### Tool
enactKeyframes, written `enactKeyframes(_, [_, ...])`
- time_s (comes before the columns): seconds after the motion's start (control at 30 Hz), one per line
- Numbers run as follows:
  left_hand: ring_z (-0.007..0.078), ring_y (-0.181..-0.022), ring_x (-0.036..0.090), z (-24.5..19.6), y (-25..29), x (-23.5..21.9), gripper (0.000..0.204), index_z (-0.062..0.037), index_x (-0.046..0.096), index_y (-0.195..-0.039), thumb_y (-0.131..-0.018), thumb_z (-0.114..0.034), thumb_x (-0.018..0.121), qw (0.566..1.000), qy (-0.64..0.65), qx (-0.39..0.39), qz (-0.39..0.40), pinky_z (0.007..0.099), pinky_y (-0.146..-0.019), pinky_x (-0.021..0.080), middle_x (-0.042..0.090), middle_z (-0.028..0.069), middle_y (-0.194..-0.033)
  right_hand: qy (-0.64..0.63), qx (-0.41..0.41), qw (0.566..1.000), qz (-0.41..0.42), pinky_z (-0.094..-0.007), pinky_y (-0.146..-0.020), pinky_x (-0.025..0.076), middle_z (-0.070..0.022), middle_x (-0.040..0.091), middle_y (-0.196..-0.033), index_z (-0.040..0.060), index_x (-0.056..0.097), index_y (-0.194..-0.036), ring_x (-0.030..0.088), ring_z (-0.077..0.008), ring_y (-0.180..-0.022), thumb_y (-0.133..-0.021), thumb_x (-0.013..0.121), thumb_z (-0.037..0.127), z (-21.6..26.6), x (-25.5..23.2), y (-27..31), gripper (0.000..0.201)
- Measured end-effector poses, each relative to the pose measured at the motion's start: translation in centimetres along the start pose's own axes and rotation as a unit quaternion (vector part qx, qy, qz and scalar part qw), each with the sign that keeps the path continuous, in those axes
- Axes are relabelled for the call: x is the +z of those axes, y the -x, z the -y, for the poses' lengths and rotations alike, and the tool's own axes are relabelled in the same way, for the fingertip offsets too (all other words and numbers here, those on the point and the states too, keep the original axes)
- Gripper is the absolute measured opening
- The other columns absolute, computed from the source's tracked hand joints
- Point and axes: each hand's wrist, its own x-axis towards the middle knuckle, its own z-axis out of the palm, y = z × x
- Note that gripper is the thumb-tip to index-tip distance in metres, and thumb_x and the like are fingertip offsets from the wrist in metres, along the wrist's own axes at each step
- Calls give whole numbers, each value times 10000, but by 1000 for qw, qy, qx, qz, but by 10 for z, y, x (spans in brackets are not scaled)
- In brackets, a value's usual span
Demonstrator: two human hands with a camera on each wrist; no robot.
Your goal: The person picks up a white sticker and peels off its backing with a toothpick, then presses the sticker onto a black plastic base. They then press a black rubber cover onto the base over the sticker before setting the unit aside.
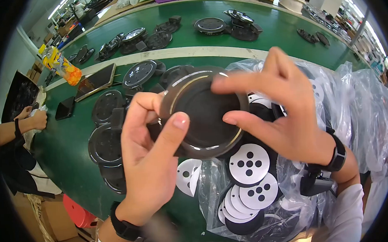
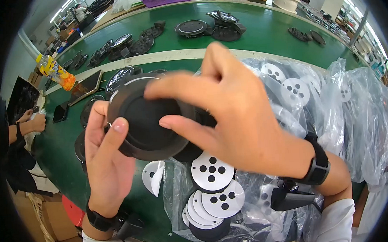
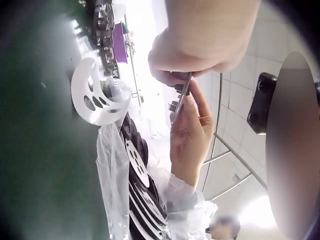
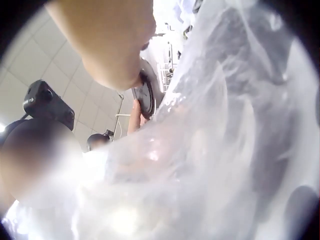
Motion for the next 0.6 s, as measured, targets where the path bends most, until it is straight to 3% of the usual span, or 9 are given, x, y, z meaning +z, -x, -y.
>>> enactKeyframes(0.13, [79,-883,499,-4,-4,0,192,-53,419,-896,-840,-30,601,998,-41,32,20,236,-802,415,560,59,-990,-60,87,990,-94,-207,-568,280,29,433,-686,25,637,-815,321,-70,-616,-666,764,97,-6,-2,-3,208])
enactKeyframes(0.2, [81,-885,500,-5,-7,-5,198,-54,419,-895,-834,-29,606,997,-58,30,42,235,-805,413,561,63,-991,-327,192,923,65,-198,-592,321,23,484,-728,8,630,-815,394,-41,-661,-718,741,96,-18,4,4,172])
enactKeyframes(0.23, [83,-887,501,-6,-9,-8,204,-55,418,-894,-829,-27,610,995,-75,27,63,234,-809,411,563,68,-992,-401,216,887,78,-188,-481,280,67,428,-569,0,618,-776,343,-17,-522,-779,722,189,-22,11,4,215])
enactKeyframes(0.27, [83,-887,501,-7,-10,-11,204,-55,418,-894,-829,-27,610,995,-76,27,64,234,-809,411,563,68,-992,-401,215,887,76,-188,-481,280,67,428,-569,0,618,-776,343,-17,-522,-779,722,189,-23,11,6,215])
enactKeyframes(0.33, [97,-927,514,-8,-11,-14,218,-49,433,-928,-815,-8,615,994,-69,12,79,235,-809,414,574,90,-1013,-493,232,829,126,-183,-468,286,73,438,-545,1,633,-787,362,-16,-494,-812,682,194,-22,11,4,200])
enactKeyframes(0.37, [97,-927,514,-8,-11,-12,218,-49,433,-928,-815,-8,615,994,-70,13,81,235,-809,414,574,90,-1013,-493,231,830,125,-183,-468,286,73,438,-545,1,633,-787,362,-16,-494,-812,682,194,-19,6,2,200])
enactKeyframes(0.43, [125,-969,534,-9,-11,-7,208,-40,456,-1000,-842,-55,591,992,-110,-1,60,251,-819,415,567,110,-1080,-464,314,787,259,-184,-453,286,53,482,-555,5,642,-800,394,-13,-482,-831,654,204,-11,-8,-3,202])
enactKeyframes(0.53, [154,-993,548,-11,-14,-10,226,-41,463,-1074,-882,-128,544,993,-114,17,-16,268,-832,412,548,115,-1146,-468,326,764,300,-190,-438,273,41,511,-553,10,647,-808,425,-17,-475,-845,630,247,-14,-10,-5,241])
enactKeyframes(0.6, [167,-990,545,-11,-17,-17,245,-53,461,-1109,-907,-187,497,989,-137,38,-32,282,-839,403,528,93,-1157,-434,321,790,291,-180,-437,259,11,572,-616,9,648,-850,377,-14,-477,-849,617,273,-27,-4,-4,266])
